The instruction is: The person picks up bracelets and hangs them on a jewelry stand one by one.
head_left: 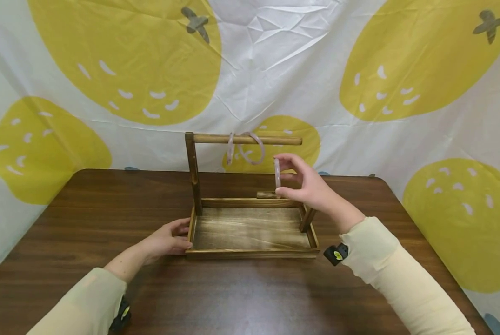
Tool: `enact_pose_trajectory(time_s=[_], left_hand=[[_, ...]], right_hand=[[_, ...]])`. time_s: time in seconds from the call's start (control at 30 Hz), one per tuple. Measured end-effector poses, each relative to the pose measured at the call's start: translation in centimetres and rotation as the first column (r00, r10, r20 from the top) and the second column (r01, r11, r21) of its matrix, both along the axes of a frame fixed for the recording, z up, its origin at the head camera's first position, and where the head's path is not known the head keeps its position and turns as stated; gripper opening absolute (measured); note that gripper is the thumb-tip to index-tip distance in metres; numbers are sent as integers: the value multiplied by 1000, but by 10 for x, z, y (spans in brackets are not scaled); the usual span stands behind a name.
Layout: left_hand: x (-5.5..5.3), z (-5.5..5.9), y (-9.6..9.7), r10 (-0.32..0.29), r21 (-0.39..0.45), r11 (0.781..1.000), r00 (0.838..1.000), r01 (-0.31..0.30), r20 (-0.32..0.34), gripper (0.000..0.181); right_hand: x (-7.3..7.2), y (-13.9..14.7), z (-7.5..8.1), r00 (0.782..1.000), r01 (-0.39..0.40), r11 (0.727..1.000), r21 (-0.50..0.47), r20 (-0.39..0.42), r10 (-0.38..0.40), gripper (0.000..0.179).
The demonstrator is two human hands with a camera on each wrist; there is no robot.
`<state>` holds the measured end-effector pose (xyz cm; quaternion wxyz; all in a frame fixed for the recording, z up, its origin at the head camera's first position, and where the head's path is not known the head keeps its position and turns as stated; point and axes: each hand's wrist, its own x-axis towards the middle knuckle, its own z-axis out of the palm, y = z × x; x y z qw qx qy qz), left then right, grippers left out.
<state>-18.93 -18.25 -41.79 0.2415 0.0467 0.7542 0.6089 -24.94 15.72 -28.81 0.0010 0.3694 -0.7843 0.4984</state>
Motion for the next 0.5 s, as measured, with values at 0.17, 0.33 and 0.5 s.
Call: enact_pose_trajectory(time_s=[0.17, 0.33, 0.5], left_hand=[[0, -1, 0, -3, -3, 1000, 1000, 3, -3, 77], [0, -1, 0, -7, -5, 1000, 1000, 7, -4, 77], [0, -2, 0, -7, -5, 1000, 1000, 7, -6, 78]], right_hand=[[-1, 7, 1, 999, 30, 999, -12, 35, -30, 64], [-3, 15, 2, 996, 63, 997, -34, 62, -61, 61], [-3, 21, 7, 992, 102, 994, -49, 80, -98, 57]])
